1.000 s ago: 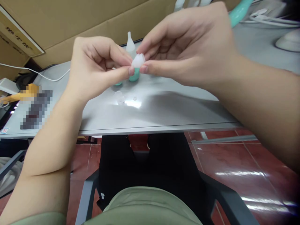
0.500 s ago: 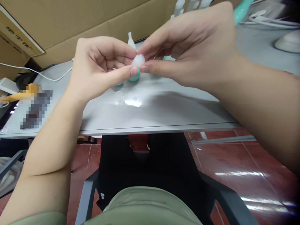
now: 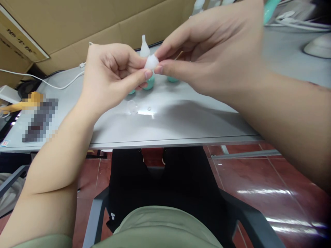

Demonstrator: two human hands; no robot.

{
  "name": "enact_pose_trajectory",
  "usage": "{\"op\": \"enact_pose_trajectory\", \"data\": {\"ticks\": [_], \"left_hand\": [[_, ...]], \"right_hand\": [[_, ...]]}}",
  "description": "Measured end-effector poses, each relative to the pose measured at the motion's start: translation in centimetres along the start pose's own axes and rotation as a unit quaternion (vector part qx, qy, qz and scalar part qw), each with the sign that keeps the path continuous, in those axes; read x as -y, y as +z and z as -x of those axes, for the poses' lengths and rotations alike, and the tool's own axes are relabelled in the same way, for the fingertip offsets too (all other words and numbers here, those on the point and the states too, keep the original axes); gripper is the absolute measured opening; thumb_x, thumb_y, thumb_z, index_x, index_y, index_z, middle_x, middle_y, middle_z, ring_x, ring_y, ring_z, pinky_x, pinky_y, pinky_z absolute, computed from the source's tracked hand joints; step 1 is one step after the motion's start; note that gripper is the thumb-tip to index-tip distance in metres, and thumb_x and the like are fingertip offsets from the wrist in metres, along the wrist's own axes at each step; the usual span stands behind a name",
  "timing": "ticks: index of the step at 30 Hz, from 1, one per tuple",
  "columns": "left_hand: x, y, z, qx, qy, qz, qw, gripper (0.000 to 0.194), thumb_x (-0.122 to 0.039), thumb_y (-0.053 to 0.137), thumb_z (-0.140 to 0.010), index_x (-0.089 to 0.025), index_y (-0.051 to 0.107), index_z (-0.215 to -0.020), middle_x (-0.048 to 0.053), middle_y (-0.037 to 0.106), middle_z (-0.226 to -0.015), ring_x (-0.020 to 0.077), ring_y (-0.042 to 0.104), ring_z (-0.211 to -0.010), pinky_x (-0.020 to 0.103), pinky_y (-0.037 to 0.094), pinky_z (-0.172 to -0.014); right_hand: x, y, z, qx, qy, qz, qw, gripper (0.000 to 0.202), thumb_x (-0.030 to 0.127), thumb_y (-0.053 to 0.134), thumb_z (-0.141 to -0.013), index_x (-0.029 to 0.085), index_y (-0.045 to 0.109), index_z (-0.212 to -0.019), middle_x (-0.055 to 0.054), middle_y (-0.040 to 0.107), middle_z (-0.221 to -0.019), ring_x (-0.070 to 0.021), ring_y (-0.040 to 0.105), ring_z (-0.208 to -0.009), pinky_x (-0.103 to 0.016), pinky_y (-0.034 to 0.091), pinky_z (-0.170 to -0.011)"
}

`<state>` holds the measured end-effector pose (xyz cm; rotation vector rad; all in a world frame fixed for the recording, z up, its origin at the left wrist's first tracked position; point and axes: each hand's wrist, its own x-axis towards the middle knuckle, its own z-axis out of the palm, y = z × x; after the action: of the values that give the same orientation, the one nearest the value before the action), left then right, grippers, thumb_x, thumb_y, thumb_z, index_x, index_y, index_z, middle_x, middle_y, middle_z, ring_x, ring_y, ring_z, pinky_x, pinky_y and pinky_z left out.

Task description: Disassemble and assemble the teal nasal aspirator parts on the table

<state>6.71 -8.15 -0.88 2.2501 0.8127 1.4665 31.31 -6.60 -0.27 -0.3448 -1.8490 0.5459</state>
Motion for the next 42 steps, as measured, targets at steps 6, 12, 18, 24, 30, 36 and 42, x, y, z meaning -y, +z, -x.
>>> {"op": "enact_pose_trajectory", "data": {"ticks": [6, 12, 18, 24, 30, 36, 42], "left_hand": [[0.3, 0.3, 0.2, 0.005, 0.004, 0.004, 1.000, 0.047, -0.070, 0.094, -0.102, -0.023, 0.084, -0.101, 0.004, 0.083, -0.089, 0.0225, 0.081, -0.076, 0.036, 0.063, -0.066], [0.6, 0.0, 0.1, 0.027, -0.031, -0.016, 0.999, 0.045, -0.067, 0.098, -0.102, -0.023, 0.084, -0.102, 0.006, 0.086, -0.094, 0.0246, 0.082, -0.081, 0.040, 0.068, -0.074], [-0.2, 0.2, 0.1, 0.008, -0.022, -0.019, 1.000, 0.040, -0.062, 0.096, -0.104, -0.024, 0.086, -0.098, 0.003, 0.086, -0.093, 0.0224, 0.084, -0.078, 0.036, 0.068, -0.068], [0.4, 0.1, -0.6, -0.005, -0.025, -0.003, 1.000, 0.051, -0.071, 0.101, -0.097, -0.024, 0.082, -0.092, 0.001, 0.083, -0.086, 0.0191, 0.080, -0.071, 0.035, 0.065, -0.064], [0.8, 0.2, -0.5, -0.004, -0.034, 0.007, 0.999, 0.052, -0.072, 0.100, -0.099, -0.023, 0.082, -0.098, 0.003, 0.084, -0.089, 0.0212, 0.081, -0.075, 0.038, 0.066, -0.069], [0.7, 0.1, -0.5, 0.000, -0.032, 0.002, 0.999, 0.047, -0.068, 0.100, -0.101, -0.024, 0.085, -0.099, 0.003, 0.085, -0.089, 0.0209, 0.081, -0.074, 0.037, 0.065, -0.066], [0.9, 0.5, -0.3, -0.002, -0.026, 0.015, 1.000, 0.042, -0.065, 0.102, -0.101, -0.026, 0.089, -0.101, 0.003, 0.088, -0.093, 0.0228, 0.083, -0.074, 0.039, 0.069, -0.067]], "right_hand": [[-0.1, 0.0, 0.1, 0.003, 0.026, -0.017, 1.000, 0.017, 0.028, 0.099, -0.098, 0.016, 0.086, -0.099, 0.003, 0.083, -0.099, -0.0059, 0.078, -0.090, -0.017, 0.065, -0.082], [-0.4, -0.1, 0.0, 0.010, 0.031, -0.059, 0.998, 0.028, 0.032, 0.106, -0.092, 0.015, 0.084, -0.095, 0.003, 0.078, -0.093, -0.0038, 0.073, -0.085, -0.014, 0.062, -0.078], [-0.8, 0.0, 0.0, 0.009, 0.025, -0.050, 0.998, 0.023, 0.032, 0.101, -0.096, 0.016, 0.085, -0.102, 0.004, 0.082, -0.099, -0.0053, 0.080, -0.091, -0.014, 0.068, -0.083], [-1.2, 0.3, 0.1, -0.030, -0.004, -0.025, 0.999, 0.014, 0.023, 0.093, -0.099, 0.019, 0.095, -0.113, 0.003, 0.089, -0.107, -0.0124, 0.085, -0.103, -0.022, 0.070, -0.092], [-0.3, 0.7, 0.1, -0.050, 0.011, 0.003, 0.999, 0.004, 0.017, 0.091, -0.098, 0.015, 0.094, -0.100, 0.003, 0.089, -0.098, -0.0104, 0.083, -0.092, -0.020, 0.064, -0.079], [-0.4, 0.6, -0.1, -0.038, -0.005, 0.042, 0.998, 0.007, 0.019, 0.085, -0.102, 0.016, 0.091, -0.100, 0.004, 0.087, -0.097, -0.0095, 0.082, -0.093, -0.020, 0.064, -0.081], [-0.5, 0.4, -0.1, -0.024, -0.012, 0.050, 0.998, 0.004, 0.017, 0.082, -0.100, 0.018, 0.086, -0.101, 0.002, 0.085, -0.101, -0.0115, 0.078, -0.096, -0.026, 0.067, -0.091]]}}
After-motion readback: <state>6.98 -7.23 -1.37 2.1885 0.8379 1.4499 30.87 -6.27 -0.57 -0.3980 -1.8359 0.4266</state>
